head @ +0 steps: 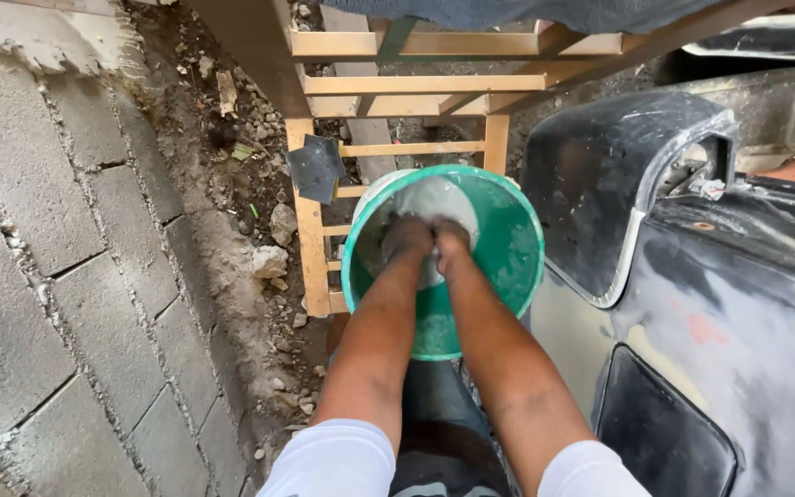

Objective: The person wets a sanding block in a bucket of water and then sands the surface of a car door. They repeatedly rub the sanding block along the door's edge and panel, using a yellow cloth to wipe away residue.

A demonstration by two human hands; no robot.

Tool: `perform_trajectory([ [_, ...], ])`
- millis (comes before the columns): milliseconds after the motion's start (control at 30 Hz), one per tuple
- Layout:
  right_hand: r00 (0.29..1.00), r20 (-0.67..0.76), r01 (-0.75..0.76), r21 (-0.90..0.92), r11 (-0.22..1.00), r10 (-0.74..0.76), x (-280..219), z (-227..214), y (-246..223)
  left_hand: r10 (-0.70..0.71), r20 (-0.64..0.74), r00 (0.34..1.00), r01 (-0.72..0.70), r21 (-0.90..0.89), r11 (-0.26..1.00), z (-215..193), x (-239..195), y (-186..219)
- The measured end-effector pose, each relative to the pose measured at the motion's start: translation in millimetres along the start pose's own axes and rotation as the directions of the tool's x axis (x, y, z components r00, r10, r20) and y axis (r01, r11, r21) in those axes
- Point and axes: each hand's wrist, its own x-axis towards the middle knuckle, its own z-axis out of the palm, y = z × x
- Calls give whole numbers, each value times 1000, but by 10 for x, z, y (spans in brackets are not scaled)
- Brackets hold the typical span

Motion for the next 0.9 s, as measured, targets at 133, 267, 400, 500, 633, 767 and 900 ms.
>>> perform_trajectory([
  [133,984,-170,41,-18,999,-44,178,-259,-4,-69,-55,996,61,-142,988,-320,-624,307],
  [267,971,218,-166,322,932,98,-147,-281,-277,98,-191,977,-187,-530,827,-417,-1157,278],
  [400,953,302,-110,318,942,10,-849,-112,-571,-2,-166,986,-153,-911,384,-743,-1578,335],
  [500,985,117,99,199,975,-124,-2040,358,-940,-70,-320,945,-157,-631,760,-505,-1144,193],
  [633,968,-12,249,132,959,-250,-2198,355,-728,-92,-391,916,-193,-630,752,-469,-1230,184],
  [767,922,-27,381,227,896,-385,-2356,319,-724,139,-358,923,-383,-887,258,-336,-1294,85],
  [900,841,-142,540,155,827,-522,-2431,268,-840,-50,-400,915,-330,-814,477,-429,-1736,107],
])
